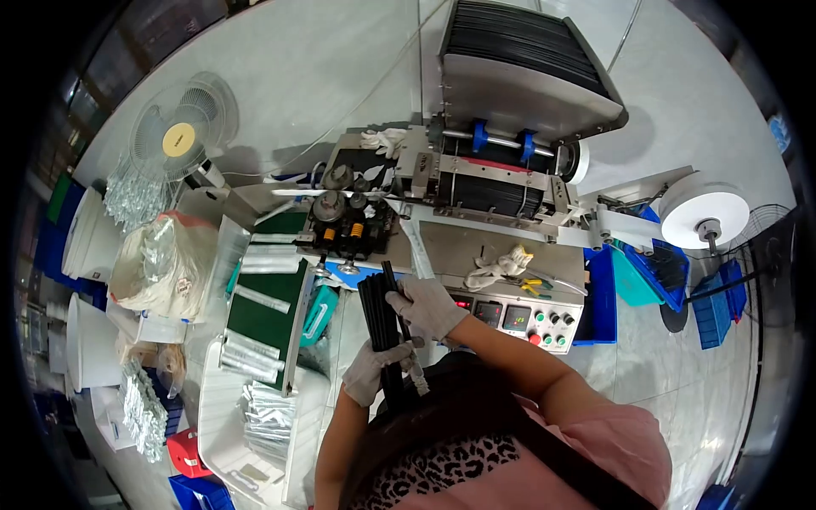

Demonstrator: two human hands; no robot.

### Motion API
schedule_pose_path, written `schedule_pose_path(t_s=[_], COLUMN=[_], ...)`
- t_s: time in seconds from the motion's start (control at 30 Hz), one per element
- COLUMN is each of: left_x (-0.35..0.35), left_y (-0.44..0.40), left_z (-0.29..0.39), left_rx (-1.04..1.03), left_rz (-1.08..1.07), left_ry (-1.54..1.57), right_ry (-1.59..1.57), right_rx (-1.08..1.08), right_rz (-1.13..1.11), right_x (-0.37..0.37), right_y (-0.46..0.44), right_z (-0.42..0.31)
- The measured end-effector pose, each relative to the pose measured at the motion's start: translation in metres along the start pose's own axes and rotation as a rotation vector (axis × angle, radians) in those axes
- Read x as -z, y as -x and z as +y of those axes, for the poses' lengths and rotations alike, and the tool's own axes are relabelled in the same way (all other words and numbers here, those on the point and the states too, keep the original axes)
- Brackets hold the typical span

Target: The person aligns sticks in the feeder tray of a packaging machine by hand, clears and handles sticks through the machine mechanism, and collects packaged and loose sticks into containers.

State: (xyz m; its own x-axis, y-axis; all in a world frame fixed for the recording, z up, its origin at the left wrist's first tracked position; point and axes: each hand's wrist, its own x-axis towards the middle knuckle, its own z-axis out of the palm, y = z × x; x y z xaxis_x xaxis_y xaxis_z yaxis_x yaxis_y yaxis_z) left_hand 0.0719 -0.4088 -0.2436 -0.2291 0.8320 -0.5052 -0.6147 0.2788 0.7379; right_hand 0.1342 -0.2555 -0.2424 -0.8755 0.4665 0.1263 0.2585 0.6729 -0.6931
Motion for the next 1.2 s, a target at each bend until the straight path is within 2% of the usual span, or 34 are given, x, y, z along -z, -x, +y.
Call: schedule_pose_path(t_s=[0.07,0.1,0.13,0.2,0.23,0.27,0.3,0.37,0.4,0.47,0.5,0.53,0.57,0.6,0.67,0.7,0.73,0.8,0.83,0.87,0.93,0.97,1.0,1.07,1.1,1.13,1.17,1.2], left_x=[0.000,0.002,0.001,-0.005,-0.021,-0.032,-0.035,-0.018,-0.008,0.016,0.037,0.057,0.067,0.077,0.082,0.088,0.099,0.121,0.117,0.131,0.161,0.183,0.202,0.222,0.233,0.241,0.245,0.250], left_y=[-0.003,-0.004,-0.006,-0.012,-0.007,-0.001,0.005,0.000,0.001,0.001,-0.003,0.000,0.005,0.009,0.026,0.031,0.035,0.045,0.061,0.069,0.086,0.092,0.100,0.122,0.130,0.136,0.142,0.147], left_z=[-0.003,-0.004,-0.005,-0.008,0.006,0.019,0.026,0.013,0.008,-0.003,-0.016,-0.025,-0.027,-0.024,-0.021,-0.022,-0.028,-0.040,-0.017,-0.019,-0.018,-0.027,-0.039,-0.027,-0.026,-0.026,-0.022,-0.020], left_rx=[0.014,-0.041,-0.096,-0.178,-0.049,0.080,0.016,-0.111,-0.222,-0.391,-0.536,-0.510,-0.541,-0.574,-0.632,-0.693,-0.697,-0.745,-0.636,-0.636,-0.717,-0.708,-0.708,-0.828,-0.846,-0.857,-0.792,-0.725], left_rz=[0.029,-0.040,-0.106,-0.051,-0.024,0.014,0.084,0.144,0.154,0.226,0.228,0.252,0.242,0.220,0.305,0.274,0.277,0.258,0.341,0.426,0.443,0.458,0.592,0.603,0.628,0.654,0.709,0.761], left_ry=[-0.008,-0.060,-0.113,-0.195,-0.157,-0.106,-0.296,-0.194,-0.092,0.194,0.304,0.526,0.556,0.576,0.506,0.409,0.459,0.540,0.647,0.680,0.649,0.732,0.612,0.431,0.412,0.396,0.417,0.437], right_ry=[-0.119,-0.252,-0.258,-0.297,-0.315,-0.338,-0.371,-1.000,-1.097,-0.979,-0.817,-0.676,-0.413,-0.384,-0.333,-0.503,-0.570,-0.375,-0.301,-0.321,-0.256,-0.188,-0.178,-0.290,-0.229,-0.345,-0.338,-0.594], right_rx=[-0.146,-0.067,-0.067,0.054,0.119,-0.021,-0.160,0.065,-0.025,-0.244,-0.027,0.216,-0.016,0.083,0.283,0.152,0.224,0.555,0.744,0.694,0.649,0.445,0.472,0.241,0.169,0.042,0.009,-0.002], right_rz=[-0.023,0.076,0.070,0.368,0.376,0.442,0.506,0.734,0.654,0.189,-0.036,-0.219,-0.570,-0.584,-0.597,-0.616,-0.560,-0.463,-0.365,-0.414,-0.567,-0.711,-0.718,-0.663,-0.723,-0.682,-0.672,-0.654], right_x=[0.021,0.023,0.026,0.036,0.052,0.077,0.102,0.126,0.144,0.128,0.098,0.067,0.063,0.035,-0.023,-0.037,-0.071,-0.097,-0.106,-0.118,-0.134,-0.142,-0.156,-0.181,-0.177,-0.182,-0.178,-0.195], right_y=[-0.007,-0.010,-0.014,-0.027,-0.037,-0.039,-0.040,-0.056,-0.052,-0.051,-0.049,-0.048,-0.039,-0.032,-0.020,-0.017,-0.016,-0.026,-0.033,-0.037,-0.058,-0.072,-0.086,-0.119,-0.149,-0.171,-0.198,-0.227], right_z=[-0.012,-0.009,-0.007,-0.004,0.006,-0.003,-0.012,-0.006,-0.033,-0.019,-0.014,-0.009,-0.029,-0.034,-0.042,-0.054,-0.044,-0.054,-0.063,-0.070,-0.088,-0.101,-0.108,-0.136,-0.154,-0.180,-0.211,-0.224])
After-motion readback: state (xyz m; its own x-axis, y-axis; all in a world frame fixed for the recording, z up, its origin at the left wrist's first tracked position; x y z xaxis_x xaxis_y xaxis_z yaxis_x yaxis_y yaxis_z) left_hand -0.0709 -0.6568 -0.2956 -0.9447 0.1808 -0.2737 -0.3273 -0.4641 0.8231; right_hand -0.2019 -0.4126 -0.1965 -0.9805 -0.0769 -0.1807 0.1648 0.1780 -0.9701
